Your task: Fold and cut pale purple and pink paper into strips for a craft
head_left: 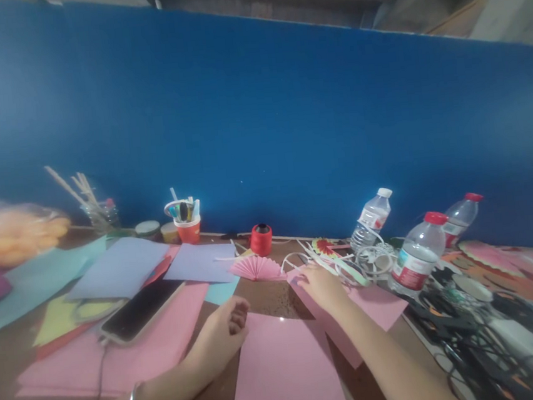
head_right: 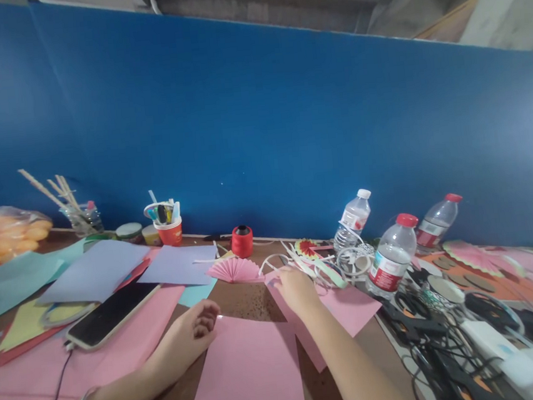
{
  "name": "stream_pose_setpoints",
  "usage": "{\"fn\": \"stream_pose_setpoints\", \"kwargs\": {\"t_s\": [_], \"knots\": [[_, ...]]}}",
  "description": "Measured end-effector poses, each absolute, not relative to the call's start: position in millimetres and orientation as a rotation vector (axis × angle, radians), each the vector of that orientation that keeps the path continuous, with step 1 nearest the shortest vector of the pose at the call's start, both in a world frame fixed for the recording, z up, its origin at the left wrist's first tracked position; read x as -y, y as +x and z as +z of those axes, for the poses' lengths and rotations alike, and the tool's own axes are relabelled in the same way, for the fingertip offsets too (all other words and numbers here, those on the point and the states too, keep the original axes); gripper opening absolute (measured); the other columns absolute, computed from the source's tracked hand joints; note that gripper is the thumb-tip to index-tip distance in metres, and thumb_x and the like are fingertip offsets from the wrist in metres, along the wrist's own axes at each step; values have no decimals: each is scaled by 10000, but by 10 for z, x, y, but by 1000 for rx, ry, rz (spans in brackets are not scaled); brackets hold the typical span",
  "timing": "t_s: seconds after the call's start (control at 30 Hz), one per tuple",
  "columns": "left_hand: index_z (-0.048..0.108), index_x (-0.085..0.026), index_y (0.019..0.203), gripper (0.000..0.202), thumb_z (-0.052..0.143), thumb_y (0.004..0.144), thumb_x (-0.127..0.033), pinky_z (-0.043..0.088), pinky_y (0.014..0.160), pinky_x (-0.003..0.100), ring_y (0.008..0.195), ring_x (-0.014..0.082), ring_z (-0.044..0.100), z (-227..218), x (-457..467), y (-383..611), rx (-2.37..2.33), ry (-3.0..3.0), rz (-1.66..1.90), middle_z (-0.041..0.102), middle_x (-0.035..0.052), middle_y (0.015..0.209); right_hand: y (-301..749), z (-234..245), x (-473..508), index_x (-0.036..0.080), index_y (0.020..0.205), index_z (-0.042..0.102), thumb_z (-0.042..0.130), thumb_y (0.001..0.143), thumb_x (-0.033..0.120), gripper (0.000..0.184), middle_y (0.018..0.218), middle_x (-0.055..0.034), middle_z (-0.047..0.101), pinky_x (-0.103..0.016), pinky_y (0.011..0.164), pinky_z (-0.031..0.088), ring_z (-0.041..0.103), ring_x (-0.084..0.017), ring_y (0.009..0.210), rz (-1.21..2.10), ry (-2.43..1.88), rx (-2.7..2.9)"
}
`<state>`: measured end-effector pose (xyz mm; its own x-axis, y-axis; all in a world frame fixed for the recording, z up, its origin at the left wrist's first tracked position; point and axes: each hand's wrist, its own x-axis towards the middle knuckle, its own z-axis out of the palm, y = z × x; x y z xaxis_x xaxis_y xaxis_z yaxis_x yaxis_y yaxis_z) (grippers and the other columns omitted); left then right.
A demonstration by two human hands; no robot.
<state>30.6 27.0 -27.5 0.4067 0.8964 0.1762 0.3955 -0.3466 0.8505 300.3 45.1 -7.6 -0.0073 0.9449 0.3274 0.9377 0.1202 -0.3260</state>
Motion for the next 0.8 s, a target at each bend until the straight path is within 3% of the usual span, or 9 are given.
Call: {"fn": "stream_pose_setpoints", "kwargs": {"t_s": [0.13, 0.2, 0.4, 0.5, 0.73, 0.8], "knots": [[546, -239, 1010, 454, 466, 619, -22, 410, 868, 369, 992, 218, 518, -233, -195, 267, -1023, 2183, 838, 545, 43, 1082, 2983, -183, -492, 187, 728, 679, 596, 753, 118, 111, 798, -53, 698, -299, 728, 432, 628, -184, 773, 67, -1895, 1937], [552, -246, 1007, 445, 460, 644, -7, 358, 925, 404, 1082, 245, 461, -201, -159, 251, -950, 2302, 820, 518, 49, 1148, 2998, -211, -503, 167, 716, 650, 601, 781, 153, 83, 733, -28, 677, -305, 698, 441, 615, -164, 704, 92, -1919, 1920], [581, -235, 898, 286, 440, 756, -31, 392, 832, 332, 935, 208, 521, -55, -56, 226, -672, 2543, 668, 597, 36, 976, 2973, -173, -462, 190, 589, 583, 595, 760, 172, 173, 619, -38, 639, -285, 611, 391, 583, -177, 617, 191, -1870, 1840], [613, -243, 856, 240, 454, 789, -77, 395, 769, 312, 831, 195, 536, 2, 4, 212, -544, 2585, 566, 630, 31, 900, 2953, -44, -431, 198, 625, 583, 568, 727, 149, 114, 642, -21, 641, -274, 595, 382, 578, -176, 621, 264, -1826, 1738], [609, -227, 779, 90, 522, 800, -238, 401, 635, 258, 678, 158, 539, -39, -63, 291, -921, 1927, 769, 620, -2, 748, 2619, 457, -182, 180, 719, 594, 545, 741, 258, 95, 606, 4, 639, -236, 479, 418, 564, -140, 510, 593, -1619, 1555], [594, -213, 792, 108, 525, 812, -294, 411, 623, 248, 681, 154, 550, 4, -119, 323, -983, 1774, 842, 617, -1, 744, 2422, 568, -45, 181, 720, 607, 575, 723, 248, 74, 626, 8, 653, -232, 524, 445, 590, -138, 555, 659, -1562, 1555]]}}
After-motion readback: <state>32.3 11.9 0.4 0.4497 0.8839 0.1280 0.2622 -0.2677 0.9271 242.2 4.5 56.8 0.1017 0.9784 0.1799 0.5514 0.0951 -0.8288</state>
